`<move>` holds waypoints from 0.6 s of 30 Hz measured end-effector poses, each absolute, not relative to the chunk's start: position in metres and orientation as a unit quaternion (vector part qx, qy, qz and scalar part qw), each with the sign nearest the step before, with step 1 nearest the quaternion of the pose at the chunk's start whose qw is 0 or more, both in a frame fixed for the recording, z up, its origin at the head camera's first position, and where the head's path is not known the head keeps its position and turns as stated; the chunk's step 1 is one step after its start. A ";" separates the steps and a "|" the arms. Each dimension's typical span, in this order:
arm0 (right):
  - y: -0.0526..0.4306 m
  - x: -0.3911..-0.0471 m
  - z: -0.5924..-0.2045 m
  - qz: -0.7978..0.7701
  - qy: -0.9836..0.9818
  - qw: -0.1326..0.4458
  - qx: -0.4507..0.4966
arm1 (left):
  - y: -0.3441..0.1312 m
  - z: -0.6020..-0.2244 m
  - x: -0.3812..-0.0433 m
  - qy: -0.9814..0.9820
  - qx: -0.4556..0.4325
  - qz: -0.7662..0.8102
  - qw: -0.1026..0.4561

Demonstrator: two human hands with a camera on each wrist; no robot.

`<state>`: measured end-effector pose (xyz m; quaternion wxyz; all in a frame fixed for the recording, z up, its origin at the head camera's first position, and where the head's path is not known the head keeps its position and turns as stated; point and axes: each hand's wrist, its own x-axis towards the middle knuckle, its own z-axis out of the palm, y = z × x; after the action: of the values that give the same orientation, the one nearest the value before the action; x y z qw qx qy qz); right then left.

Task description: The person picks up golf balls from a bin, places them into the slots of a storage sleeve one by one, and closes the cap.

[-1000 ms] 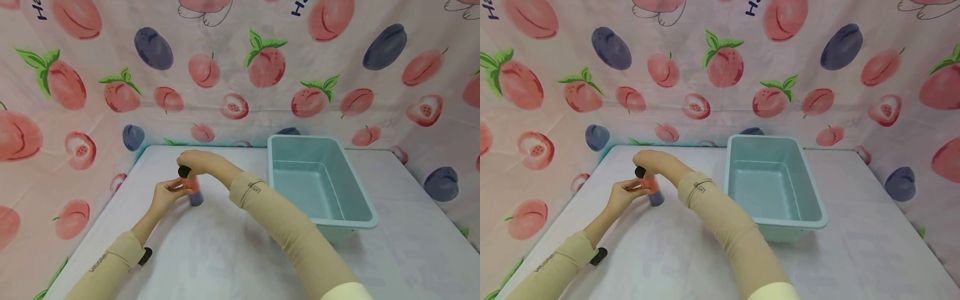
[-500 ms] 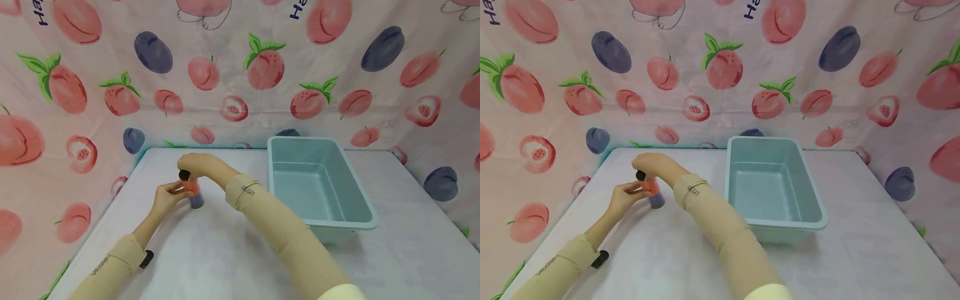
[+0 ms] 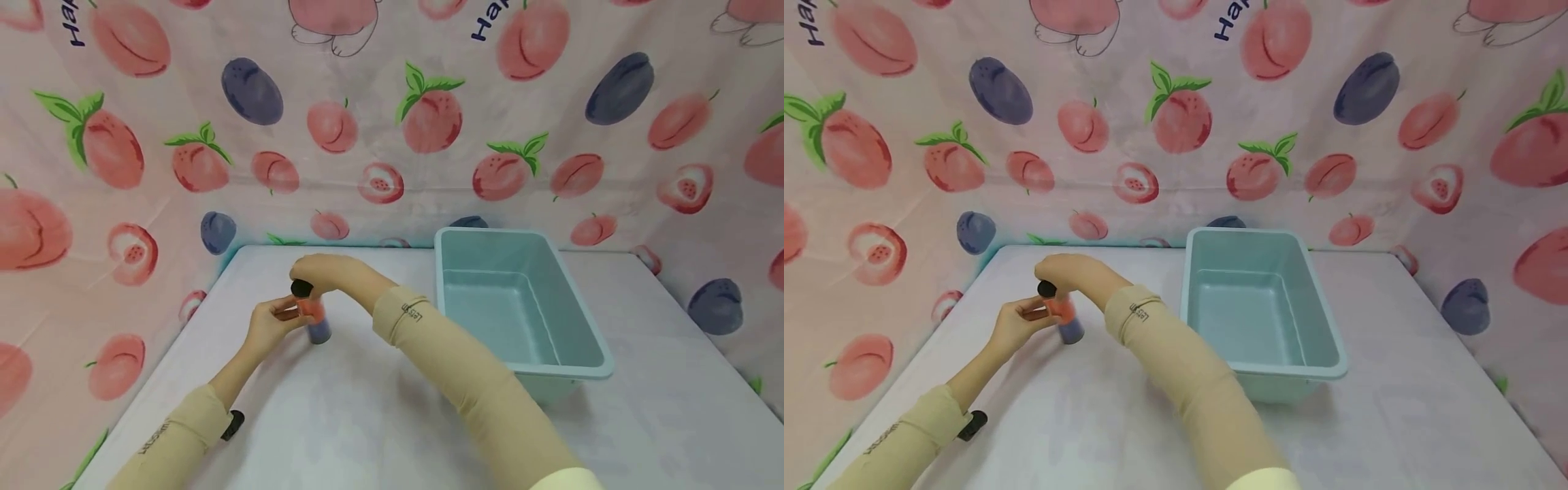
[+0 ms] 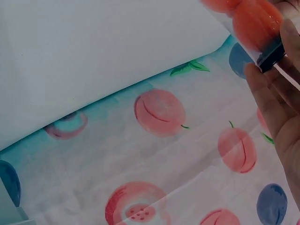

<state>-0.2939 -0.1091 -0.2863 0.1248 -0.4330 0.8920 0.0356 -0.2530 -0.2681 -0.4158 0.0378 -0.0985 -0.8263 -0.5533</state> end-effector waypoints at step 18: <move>-0.069 -0.285 -0.276 0.074 0.890 0.170 -0.416 | -0.282 -0.384 -0.244 -0.879 -0.161 -0.437 0.102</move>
<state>-0.2846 -0.0695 -0.2764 0.1696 -0.4163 0.8902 0.0737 -0.2439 -0.2822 -0.3843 0.1016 -0.1610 -0.8789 -0.4374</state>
